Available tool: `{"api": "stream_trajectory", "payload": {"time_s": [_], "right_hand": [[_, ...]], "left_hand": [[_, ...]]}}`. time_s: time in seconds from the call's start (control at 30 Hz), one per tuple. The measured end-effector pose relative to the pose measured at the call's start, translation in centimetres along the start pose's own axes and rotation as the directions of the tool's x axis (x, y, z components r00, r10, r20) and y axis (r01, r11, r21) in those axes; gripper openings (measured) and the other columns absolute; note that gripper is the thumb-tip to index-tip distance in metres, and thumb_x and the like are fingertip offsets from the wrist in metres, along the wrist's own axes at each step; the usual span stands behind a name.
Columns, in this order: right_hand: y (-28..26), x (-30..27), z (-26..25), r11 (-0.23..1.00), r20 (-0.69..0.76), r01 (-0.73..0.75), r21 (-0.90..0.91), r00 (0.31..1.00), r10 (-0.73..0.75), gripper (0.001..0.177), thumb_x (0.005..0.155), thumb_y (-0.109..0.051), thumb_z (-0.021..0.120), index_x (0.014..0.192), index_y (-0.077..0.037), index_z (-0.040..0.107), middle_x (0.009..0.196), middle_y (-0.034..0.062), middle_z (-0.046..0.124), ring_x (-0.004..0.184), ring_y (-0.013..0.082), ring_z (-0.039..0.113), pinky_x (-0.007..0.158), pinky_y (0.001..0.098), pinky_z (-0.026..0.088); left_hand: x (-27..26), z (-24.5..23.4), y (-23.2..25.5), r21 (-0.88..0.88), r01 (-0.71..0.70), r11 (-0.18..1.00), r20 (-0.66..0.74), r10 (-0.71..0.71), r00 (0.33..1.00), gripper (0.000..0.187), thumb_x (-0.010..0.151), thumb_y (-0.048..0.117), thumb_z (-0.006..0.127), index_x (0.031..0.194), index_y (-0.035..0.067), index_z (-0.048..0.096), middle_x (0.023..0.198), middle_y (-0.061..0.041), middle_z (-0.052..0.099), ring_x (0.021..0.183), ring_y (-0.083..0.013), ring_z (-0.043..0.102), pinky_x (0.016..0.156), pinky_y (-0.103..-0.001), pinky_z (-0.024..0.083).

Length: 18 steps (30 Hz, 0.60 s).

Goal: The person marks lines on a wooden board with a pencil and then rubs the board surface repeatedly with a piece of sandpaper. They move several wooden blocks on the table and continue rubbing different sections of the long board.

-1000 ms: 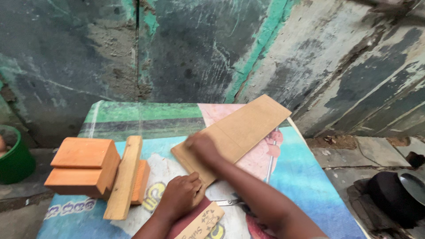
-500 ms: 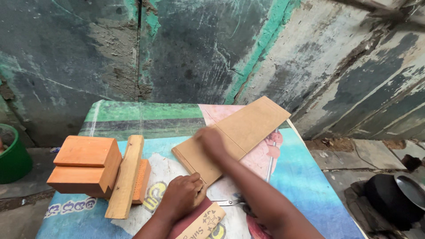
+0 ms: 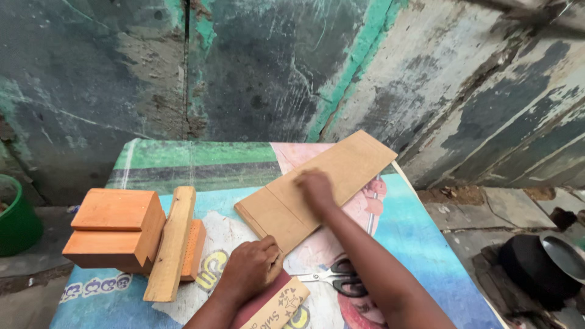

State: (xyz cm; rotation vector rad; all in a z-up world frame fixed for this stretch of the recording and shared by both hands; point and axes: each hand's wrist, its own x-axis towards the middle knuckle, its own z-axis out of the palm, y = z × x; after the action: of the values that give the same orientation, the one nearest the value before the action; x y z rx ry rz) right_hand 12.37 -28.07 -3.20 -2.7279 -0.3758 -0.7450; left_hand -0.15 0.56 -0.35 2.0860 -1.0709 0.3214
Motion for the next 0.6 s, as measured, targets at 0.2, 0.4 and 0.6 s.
{"api": "stream_trajectory", "payload": {"time_s": [0.2,0.4,0.6], "right_hand": [[-5.0,-3.8,1.7,0.971,0.162,0.24,0.008,0.958,-0.238,0.021,0.072,0.0,0.062,0.084,-0.012,0.075,0.091,0.0081,0.07,0.086,0.032,0.064,0.076,0.0422,0.052],[1.4,-4.1,0.6,0.992,0.12,0.105,-0.077,0.988,-0.095,0.022,0.077,-0.002,0.061,0.092,-0.012,0.075,0.095,0.0072,0.072,0.092,0.0275,0.064,0.082,0.0415,0.051],[3.5,-4.5,1.3,0.996,0.128,0.08,-0.038,0.989,-0.074,0.023,0.064,-0.002,0.062,0.083,-0.011,0.072,0.093,0.0099,0.07,0.093,0.0288,0.063,0.081,0.0399,0.051]], "left_hand": [[0.6,-0.4,1.0,0.037,0.057,0.998,-0.059,-0.055,0.997,0.015,0.086,0.02,0.072,0.08,0.006,0.067,0.084,-0.006,0.065,0.072,-0.0279,0.068,0.067,-0.042,0.054],[0.5,-0.9,1.2,0.038,0.007,0.999,-0.158,-0.001,0.987,0.016,0.081,0.017,0.072,0.09,0.004,0.07,0.091,-0.008,0.066,0.071,-0.0282,0.068,0.066,-0.042,0.053],[0.5,-0.1,0.7,0.061,0.055,0.997,-0.054,-0.051,0.997,0.018,0.087,0.021,0.071,0.077,0.006,0.071,0.083,-0.006,0.067,0.073,-0.0288,0.068,0.069,-0.042,0.054]]}}
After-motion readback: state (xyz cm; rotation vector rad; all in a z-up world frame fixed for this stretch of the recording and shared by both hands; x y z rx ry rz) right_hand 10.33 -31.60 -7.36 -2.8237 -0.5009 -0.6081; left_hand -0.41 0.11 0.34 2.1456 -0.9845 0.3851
